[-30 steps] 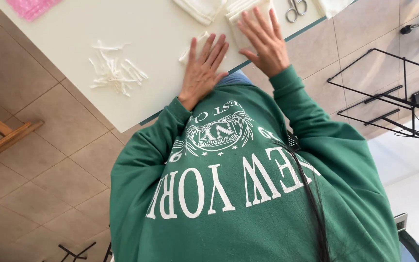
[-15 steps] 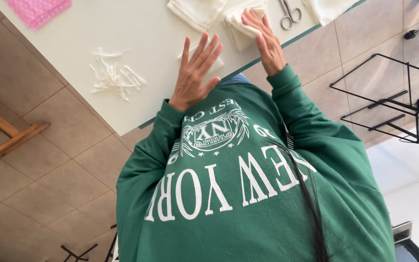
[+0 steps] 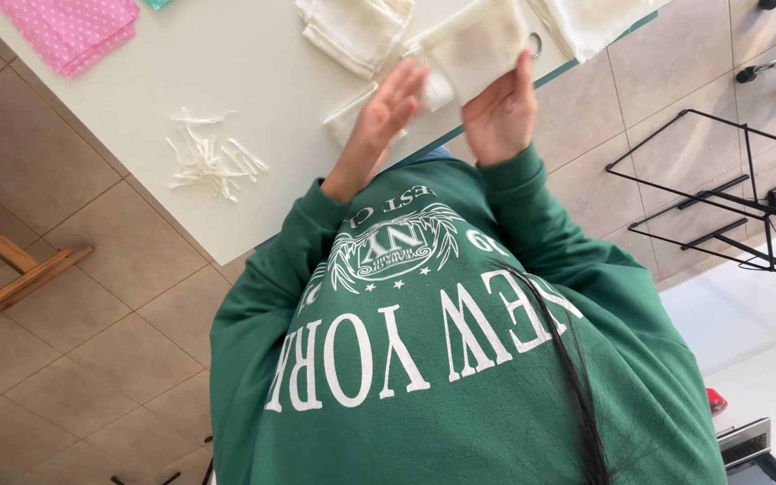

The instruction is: Folding small white fabric squares on a work table.

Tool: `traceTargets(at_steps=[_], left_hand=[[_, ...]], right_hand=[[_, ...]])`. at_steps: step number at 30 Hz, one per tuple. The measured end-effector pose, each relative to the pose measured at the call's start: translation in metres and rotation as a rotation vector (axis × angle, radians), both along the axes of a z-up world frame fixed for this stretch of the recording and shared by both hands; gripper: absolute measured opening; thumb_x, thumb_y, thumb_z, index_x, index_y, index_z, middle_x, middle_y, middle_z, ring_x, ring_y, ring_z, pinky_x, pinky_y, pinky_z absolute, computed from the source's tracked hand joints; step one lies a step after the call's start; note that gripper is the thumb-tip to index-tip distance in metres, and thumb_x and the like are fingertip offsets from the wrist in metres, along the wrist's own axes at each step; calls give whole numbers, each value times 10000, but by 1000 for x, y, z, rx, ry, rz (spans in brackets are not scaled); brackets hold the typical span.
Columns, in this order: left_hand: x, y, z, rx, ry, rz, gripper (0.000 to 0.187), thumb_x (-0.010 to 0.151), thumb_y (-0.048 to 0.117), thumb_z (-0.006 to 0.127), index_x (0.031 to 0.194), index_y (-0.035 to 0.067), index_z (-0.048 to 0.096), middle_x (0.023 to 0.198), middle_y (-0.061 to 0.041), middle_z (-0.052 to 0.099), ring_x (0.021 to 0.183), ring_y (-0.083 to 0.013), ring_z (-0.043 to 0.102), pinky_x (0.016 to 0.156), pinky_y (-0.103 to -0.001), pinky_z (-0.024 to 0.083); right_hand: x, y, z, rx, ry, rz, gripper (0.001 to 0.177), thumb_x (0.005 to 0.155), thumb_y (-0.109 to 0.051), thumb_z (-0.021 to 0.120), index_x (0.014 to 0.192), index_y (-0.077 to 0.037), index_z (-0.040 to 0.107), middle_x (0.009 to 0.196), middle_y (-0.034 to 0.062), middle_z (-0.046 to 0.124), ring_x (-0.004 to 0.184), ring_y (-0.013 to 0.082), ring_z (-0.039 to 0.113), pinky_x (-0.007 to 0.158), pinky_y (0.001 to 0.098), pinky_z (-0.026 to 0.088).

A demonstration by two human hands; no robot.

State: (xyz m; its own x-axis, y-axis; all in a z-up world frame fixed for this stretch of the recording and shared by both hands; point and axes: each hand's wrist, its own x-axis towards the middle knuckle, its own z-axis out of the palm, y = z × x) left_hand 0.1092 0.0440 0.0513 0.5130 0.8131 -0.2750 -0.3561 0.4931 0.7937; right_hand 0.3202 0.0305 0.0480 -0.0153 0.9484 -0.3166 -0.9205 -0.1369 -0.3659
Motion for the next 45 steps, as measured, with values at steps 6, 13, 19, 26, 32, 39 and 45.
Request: traceTargets(at_steps=[6,13,19,26,32,39,45], left_hand=[[21,8,12,-249,-252,480,291,947,225,755,1076,-30,702,984,-88,732,856,-127,676,844,-259,559],[-1,13,71,98,180,422,304,979,294,706,1097,13,703,886,-10,689,734,-40,550,654,-166,454],[1,10,81,396,477,496,293,989,319,672,1067,42,724,756,-29,676,569,-60,457,485,-197,386],[5,5,88,557,694,594,221,1022,224,590,930,28,636,592,18,450,517,-72,279,458,-261,251],[4,0,82,529,669,592,242,1031,213,562,851,53,539,599,38,377,521,-64,260,462,-249,239],[0,4,78,551,688,621,313,1058,272,512,812,83,470,603,46,369,514,-62,269,459,-249,256],[-3,3,70,552,669,639,290,1061,259,508,825,92,488,588,42,397,472,-64,277,425,-232,254]], right_hand=[[-44,-16,25,24,244,90,490,1083,-435,517,1386,-63,615,1356,72,696,1262,172,672,1168,311,525],[-31,2,39,108,-560,188,347,1078,-255,563,1313,0,582,1075,57,673,880,83,633,799,199,545],[-62,8,62,206,-1130,73,224,1084,-266,556,1050,-46,582,885,18,559,743,83,473,675,203,454],[-74,5,46,152,-986,87,318,1077,-399,459,1027,-93,529,906,9,547,662,69,480,559,193,453],[-78,10,56,175,-1238,-95,225,1101,-249,471,962,-72,465,772,-13,455,625,60,374,550,203,364],[-75,7,53,203,-1417,-179,209,1060,-166,570,906,-54,482,693,-13,414,567,77,299,505,235,313],[-77,6,63,194,-1478,-131,224,1063,-184,576,897,-51,506,660,-28,395,551,78,296,486,248,290]])
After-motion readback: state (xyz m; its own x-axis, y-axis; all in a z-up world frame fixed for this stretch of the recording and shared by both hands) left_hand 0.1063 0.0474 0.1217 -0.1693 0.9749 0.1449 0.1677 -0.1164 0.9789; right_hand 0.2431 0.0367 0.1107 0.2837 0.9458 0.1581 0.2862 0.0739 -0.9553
